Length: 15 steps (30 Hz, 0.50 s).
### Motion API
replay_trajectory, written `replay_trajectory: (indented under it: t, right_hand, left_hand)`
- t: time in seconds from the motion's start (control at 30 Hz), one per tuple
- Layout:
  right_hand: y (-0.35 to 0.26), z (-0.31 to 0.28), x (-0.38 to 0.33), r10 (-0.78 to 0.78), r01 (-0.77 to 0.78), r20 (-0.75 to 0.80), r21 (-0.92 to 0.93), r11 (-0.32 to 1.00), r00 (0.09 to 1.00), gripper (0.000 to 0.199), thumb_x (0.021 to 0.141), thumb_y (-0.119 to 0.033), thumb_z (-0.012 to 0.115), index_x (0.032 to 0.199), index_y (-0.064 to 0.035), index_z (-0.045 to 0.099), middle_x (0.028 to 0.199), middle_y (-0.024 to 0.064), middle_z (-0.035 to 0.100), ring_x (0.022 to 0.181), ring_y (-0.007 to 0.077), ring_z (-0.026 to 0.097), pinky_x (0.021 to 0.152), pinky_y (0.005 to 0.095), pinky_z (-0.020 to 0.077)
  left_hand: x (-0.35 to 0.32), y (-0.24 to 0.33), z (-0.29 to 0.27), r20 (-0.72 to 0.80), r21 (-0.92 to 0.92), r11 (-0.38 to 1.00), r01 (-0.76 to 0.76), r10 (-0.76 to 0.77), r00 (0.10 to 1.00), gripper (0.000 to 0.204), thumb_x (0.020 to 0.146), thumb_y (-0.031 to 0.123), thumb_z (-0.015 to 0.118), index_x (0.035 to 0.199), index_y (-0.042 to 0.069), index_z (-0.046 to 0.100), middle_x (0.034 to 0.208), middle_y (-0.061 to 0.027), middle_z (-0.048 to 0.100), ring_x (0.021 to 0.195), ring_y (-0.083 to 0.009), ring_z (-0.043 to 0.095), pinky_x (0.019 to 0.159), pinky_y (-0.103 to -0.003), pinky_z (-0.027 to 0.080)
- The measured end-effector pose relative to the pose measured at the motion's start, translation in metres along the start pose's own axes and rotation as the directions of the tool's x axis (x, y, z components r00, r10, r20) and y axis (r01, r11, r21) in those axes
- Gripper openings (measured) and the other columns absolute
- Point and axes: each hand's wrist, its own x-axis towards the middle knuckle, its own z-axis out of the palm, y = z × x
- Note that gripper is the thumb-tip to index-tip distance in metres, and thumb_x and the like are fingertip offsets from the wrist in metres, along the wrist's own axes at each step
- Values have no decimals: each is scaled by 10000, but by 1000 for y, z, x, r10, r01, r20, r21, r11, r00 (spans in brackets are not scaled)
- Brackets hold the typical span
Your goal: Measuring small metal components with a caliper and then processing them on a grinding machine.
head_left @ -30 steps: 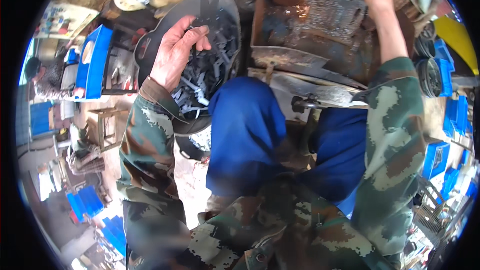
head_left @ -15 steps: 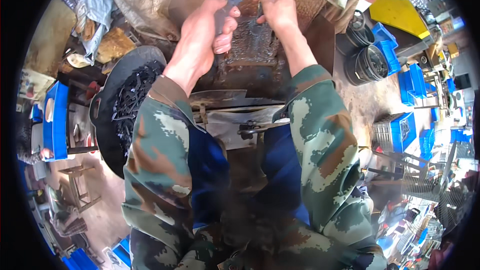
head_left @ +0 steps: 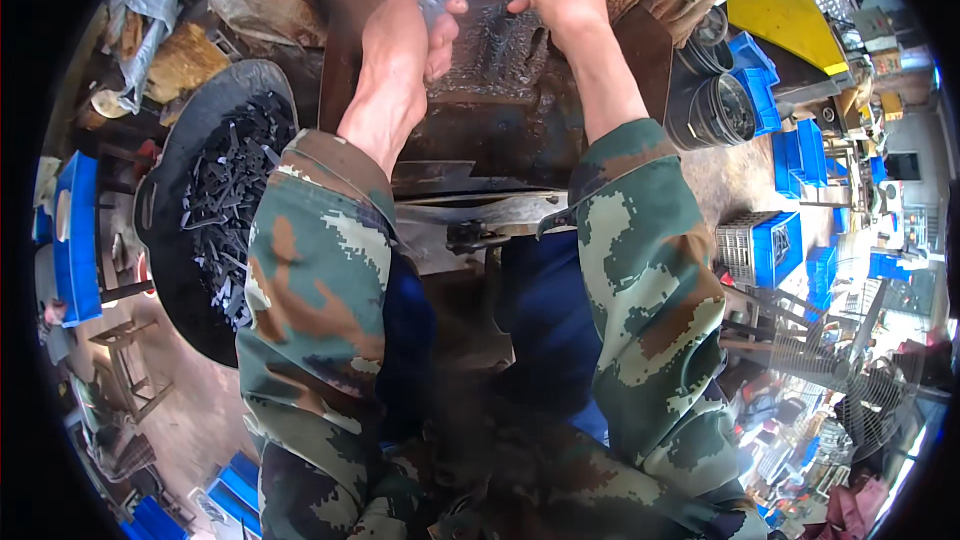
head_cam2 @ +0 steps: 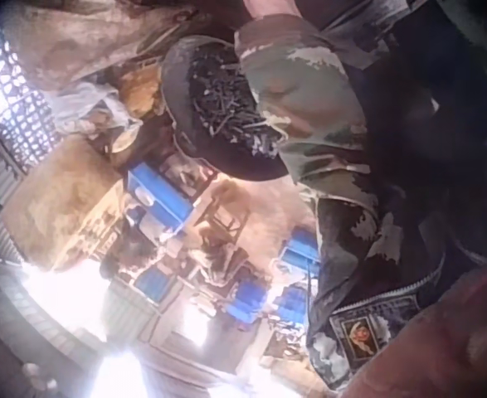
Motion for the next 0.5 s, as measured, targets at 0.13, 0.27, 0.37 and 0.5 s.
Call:
replay_trajectory:
  t: [0.13, 0.27, 0.37, 0.5]
  right_hand:
    - [3, 1, 2, 7, -7, -3, -10, 1000, 1000, 197, 944, -195, 629, 964, -4, 582, 812, 69, 639, 551, 133, 568, 422, 279, 504]
    - [10, 11, 2, -7, 6, 24, 14, 1000, 1000, 206, 948, -203, 639, 971, -6, 583, 800, 58, 634, 556, 119, 556, 420, 266, 501]
    - [7, 4, 2, 13, -13, 8, -6, 1000, 1000, 211, 949, -208, 642, 975, -6, 584, 809, 59, 639, 568, 121, 562, 422, 263, 501]
    - [5, -2, 3, 10, -10, 3, -28, 1000, 1000, 213, 949, -208, 644, 980, -6, 584, 817, 63, 643, 581, 124, 570, 424, 261, 502]
  left_hand:
    - [9, -1, -5, 12, -147, 987, -61, 63, 998, 362, 1007, 281, 362, 945, 7, 591, 623, 7, 421, 507, -112, 353, 512, -275, 294]
    - [11, -1, -14, -22, -261, 962, -82, 79, 997, 337, 1026, 300, 415, 1020, 6, 581, 652, 5, 453, 520, -104, 351, 540, -272, 302]
    - [16, -2, -14, 2, -207, 974, -89, 92, 996, 334, 1025, 301, 427, 1040, 4, 579, 641, 10, 452, 505, -91, 329, 523, -268, 290]
    - [20, -4, -12, -22, -165, 981, -104, 102, 995, 349, 1025, 309, 435, 1046, -6, 583, 623, 15, 440, 486, -83, 303, 500, -265, 272]
